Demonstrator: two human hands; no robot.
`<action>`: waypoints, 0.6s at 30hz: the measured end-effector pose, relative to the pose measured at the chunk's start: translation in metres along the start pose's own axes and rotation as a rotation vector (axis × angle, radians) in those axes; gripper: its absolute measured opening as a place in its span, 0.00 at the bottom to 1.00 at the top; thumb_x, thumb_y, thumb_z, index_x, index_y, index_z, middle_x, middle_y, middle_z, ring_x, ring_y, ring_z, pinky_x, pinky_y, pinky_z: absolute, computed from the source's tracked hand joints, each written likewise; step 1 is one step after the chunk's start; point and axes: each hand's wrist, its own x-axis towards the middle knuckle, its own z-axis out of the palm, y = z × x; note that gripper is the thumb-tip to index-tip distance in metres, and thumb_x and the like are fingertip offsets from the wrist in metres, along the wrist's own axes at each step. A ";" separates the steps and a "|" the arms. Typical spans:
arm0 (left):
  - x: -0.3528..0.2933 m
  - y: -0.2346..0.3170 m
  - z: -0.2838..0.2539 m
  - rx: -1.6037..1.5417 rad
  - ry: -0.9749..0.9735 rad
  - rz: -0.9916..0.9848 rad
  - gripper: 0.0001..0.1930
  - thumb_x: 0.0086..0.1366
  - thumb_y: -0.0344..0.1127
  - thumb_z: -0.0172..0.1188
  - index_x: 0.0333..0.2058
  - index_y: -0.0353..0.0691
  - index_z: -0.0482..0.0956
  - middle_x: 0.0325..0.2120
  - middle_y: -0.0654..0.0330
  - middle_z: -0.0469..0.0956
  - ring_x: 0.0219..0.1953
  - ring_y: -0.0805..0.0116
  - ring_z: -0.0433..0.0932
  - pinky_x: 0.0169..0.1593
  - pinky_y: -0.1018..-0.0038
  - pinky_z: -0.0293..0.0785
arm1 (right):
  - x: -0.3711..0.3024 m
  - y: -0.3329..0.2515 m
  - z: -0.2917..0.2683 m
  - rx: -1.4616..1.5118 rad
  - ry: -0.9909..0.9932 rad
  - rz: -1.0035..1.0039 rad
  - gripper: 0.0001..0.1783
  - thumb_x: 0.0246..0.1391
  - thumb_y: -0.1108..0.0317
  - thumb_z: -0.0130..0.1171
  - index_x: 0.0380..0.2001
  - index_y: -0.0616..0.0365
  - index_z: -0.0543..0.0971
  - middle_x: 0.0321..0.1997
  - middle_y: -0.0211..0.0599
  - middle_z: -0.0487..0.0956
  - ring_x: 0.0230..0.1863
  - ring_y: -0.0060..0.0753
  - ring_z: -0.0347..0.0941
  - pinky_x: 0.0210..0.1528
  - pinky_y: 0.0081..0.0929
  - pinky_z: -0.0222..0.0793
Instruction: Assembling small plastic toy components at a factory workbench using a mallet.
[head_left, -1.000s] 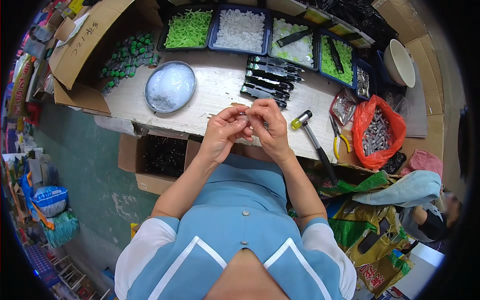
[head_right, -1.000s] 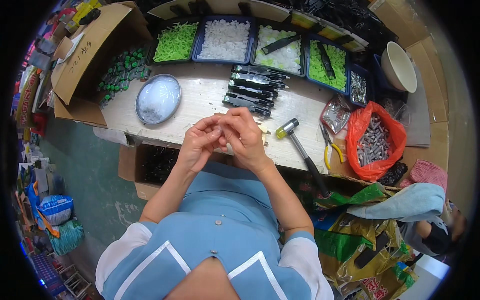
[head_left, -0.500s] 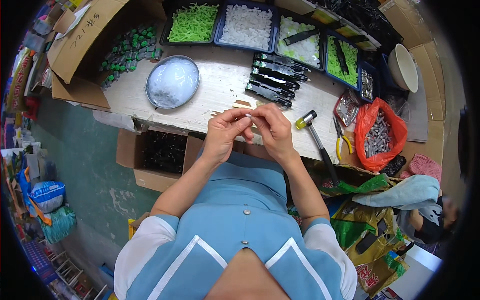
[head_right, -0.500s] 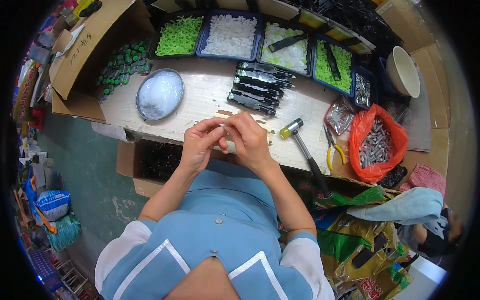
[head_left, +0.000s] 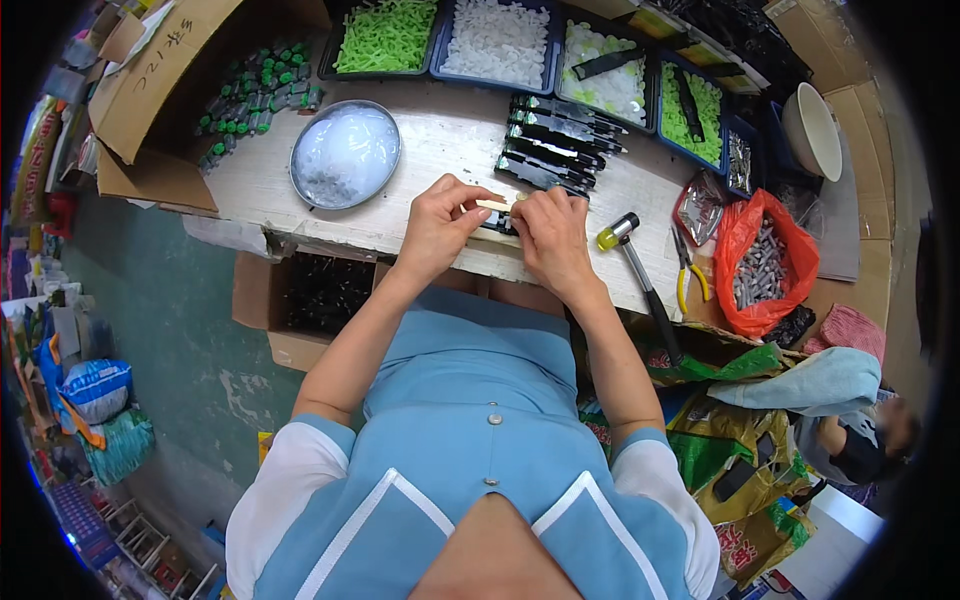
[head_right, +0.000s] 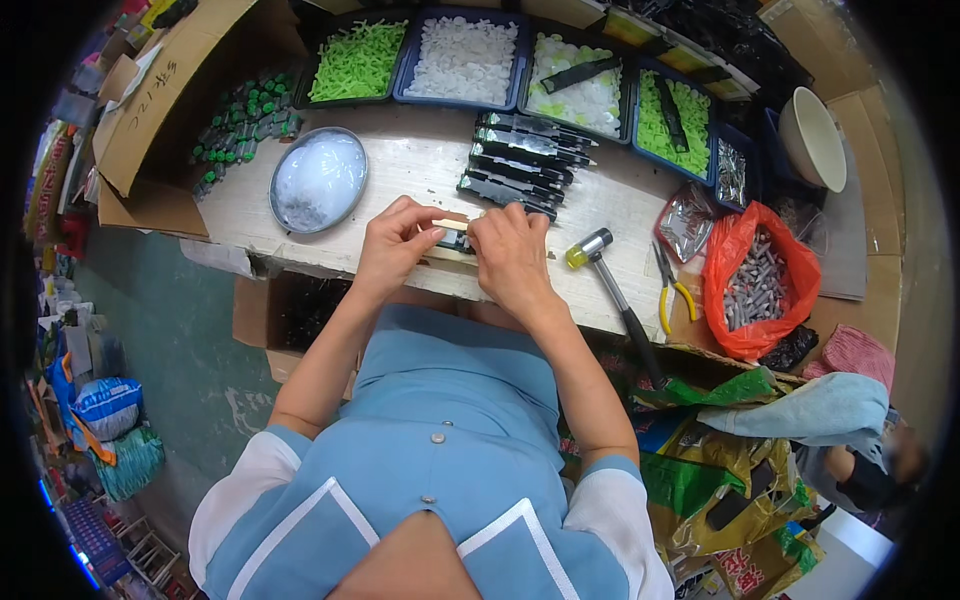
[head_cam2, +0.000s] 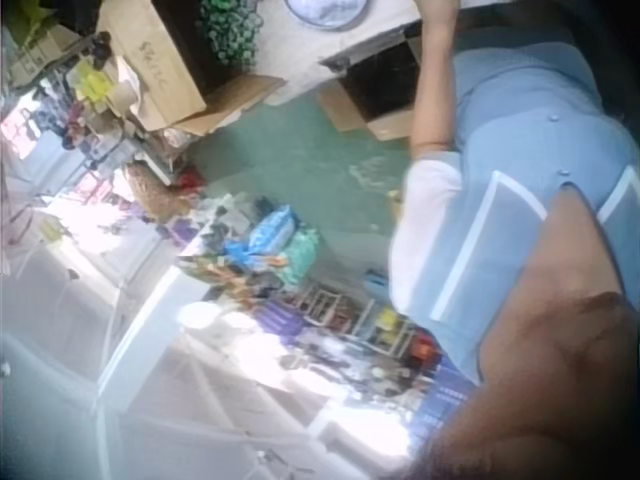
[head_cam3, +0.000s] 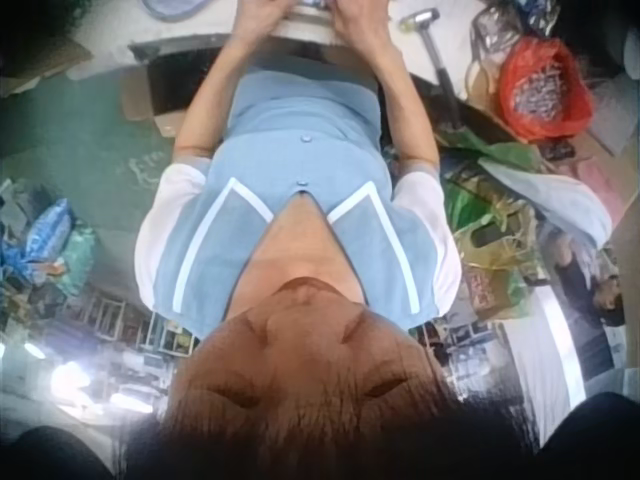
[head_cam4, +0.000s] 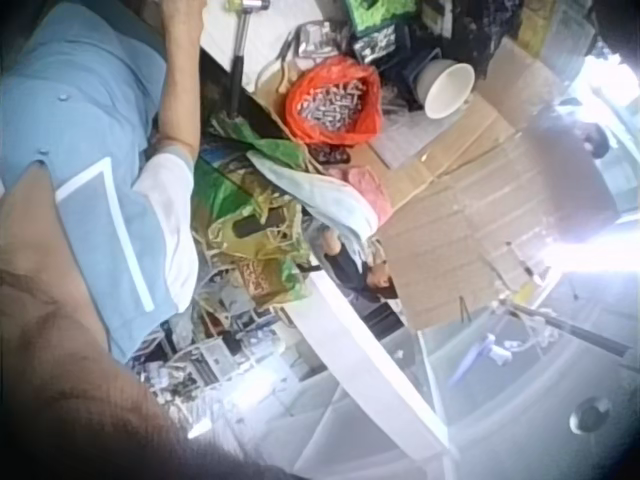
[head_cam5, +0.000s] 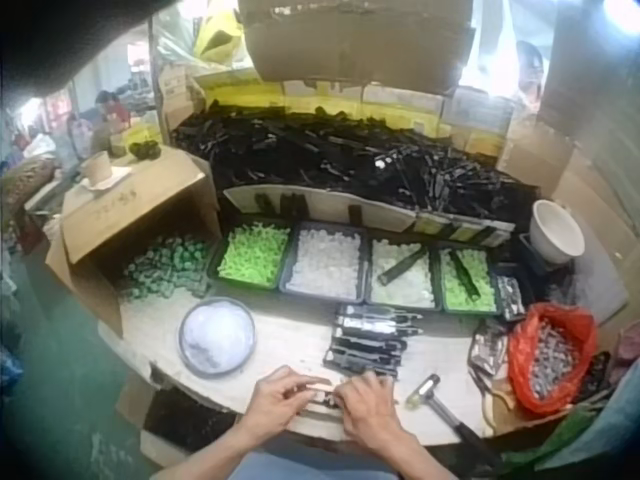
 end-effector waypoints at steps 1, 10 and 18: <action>0.002 0.000 0.002 0.023 -0.026 -0.019 0.10 0.51 0.24 0.61 0.35 0.38 0.80 0.24 0.65 0.69 0.23 0.79 0.66 0.28 0.82 0.65 | 0.000 0.002 0.002 -0.050 -0.009 -0.016 0.05 0.44 0.74 0.57 0.26 0.54 0.71 0.27 0.30 0.69 0.34 0.34 0.63 0.38 0.34 0.52; 0.016 -0.006 0.009 0.349 -0.157 0.014 0.11 0.45 0.25 0.66 0.31 0.38 0.80 0.22 0.61 0.69 0.24 0.69 0.71 0.30 0.74 0.69 | 0.001 0.009 -0.001 -0.124 -0.054 -0.092 0.07 0.40 0.74 0.57 0.25 0.54 0.72 0.27 0.30 0.69 0.36 0.34 0.63 0.40 0.35 0.52; 0.024 0.003 0.006 0.543 -0.250 0.049 0.10 0.44 0.27 0.67 0.29 0.38 0.80 0.20 0.59 0.70 0.24 0.67 0.70 0.29 0.72 0.68 | 0.004 0.007 -0.001 -0.158 -0.027 -0.138 0.07 0.39 0.74 0.58 0.25 0.53 0.72 0.27 0.29 0.70 0.36 0.33 0.64 0.40 0.35 0.52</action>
